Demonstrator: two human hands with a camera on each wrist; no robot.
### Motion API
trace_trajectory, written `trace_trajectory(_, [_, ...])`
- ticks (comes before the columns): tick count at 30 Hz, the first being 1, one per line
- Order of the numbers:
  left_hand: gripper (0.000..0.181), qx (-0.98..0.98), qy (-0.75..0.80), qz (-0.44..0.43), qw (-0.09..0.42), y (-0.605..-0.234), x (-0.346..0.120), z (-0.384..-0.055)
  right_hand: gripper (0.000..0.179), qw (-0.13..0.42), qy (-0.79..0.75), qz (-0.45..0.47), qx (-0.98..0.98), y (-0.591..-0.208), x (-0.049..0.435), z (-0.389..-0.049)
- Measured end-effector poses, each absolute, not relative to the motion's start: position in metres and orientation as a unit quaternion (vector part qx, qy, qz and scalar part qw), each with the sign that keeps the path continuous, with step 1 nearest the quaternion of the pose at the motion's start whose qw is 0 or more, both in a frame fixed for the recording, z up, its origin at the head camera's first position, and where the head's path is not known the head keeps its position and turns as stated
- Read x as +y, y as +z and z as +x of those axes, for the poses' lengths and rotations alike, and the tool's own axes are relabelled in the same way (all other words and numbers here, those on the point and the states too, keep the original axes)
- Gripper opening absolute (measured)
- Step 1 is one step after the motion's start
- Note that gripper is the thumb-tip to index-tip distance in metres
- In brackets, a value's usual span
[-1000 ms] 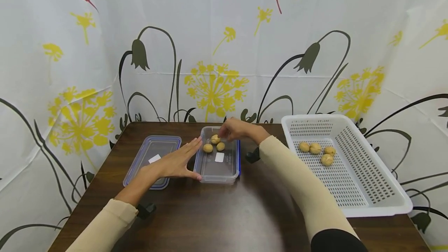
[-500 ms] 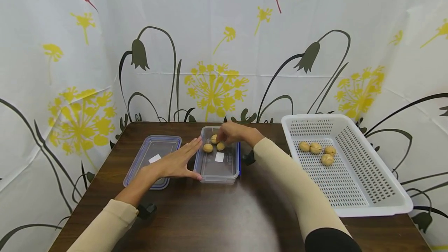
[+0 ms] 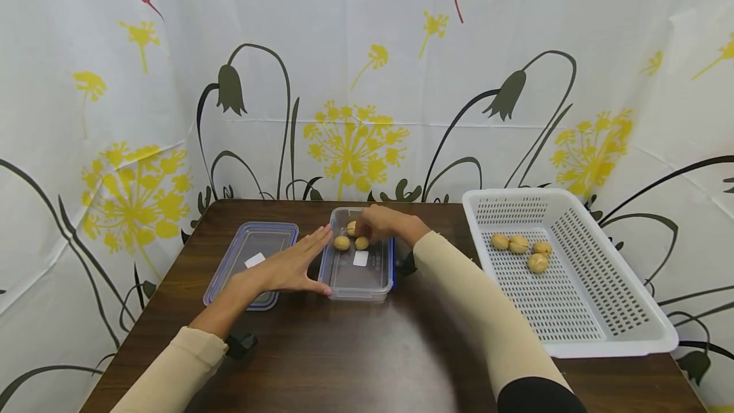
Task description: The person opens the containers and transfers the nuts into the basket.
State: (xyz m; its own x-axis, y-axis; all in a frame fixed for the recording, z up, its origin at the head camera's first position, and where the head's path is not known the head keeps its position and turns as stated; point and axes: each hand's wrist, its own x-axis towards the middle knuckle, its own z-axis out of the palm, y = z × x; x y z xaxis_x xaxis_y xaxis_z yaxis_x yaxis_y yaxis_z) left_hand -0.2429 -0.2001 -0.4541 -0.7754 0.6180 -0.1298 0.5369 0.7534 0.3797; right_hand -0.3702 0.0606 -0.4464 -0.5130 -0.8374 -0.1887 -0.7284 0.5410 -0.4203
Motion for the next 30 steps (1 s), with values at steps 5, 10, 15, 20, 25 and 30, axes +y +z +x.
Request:
trace_trajectory(5, [0.127,0.927,0.162,0.313,0.125,-0.455,-0.200,-0.243,0.033,0.201,-0.135,-0.449,0.860,-0.450,0.055,-0.367])
trace_trajectory(10, [0.127,0.927,0.164,0.312,0.124,-0.454,-0.200,-0.242,0.029,0.195,-0.101,-0.446,0.867,-0.450,0.051,-0.365])
trace_trajectory(15, [0.127,0.927,0.166,0.315,0.121,-0.454,-0.200,-0.242,0.026,0.197,-0.101,-0.446,0.867,-0.447,0.051,-0.362])
trace_trajectory(20, [0.126,0.927,0.163,0.315,0.121,-0.452,-0.199,-0.242,0.025,0.203,-0.118,-0.448,0.863,-0.446,0.052,-0.362])
trace_trajectory(25, [0.126,0.926,0.165,0.315,0.124,-0.451,-0.199,-0.241,0.026,0.207,-0.143,-0.455,0.854,-0.443,0.055,-0.363])
trace_trajectory(30, [0.126,0.928,0.158,0.312,0.127,-0.451,-0.199,-0.242,0.029,0.199,-0.155,-0.467,0.848,-0.438,0.058,-0.361])
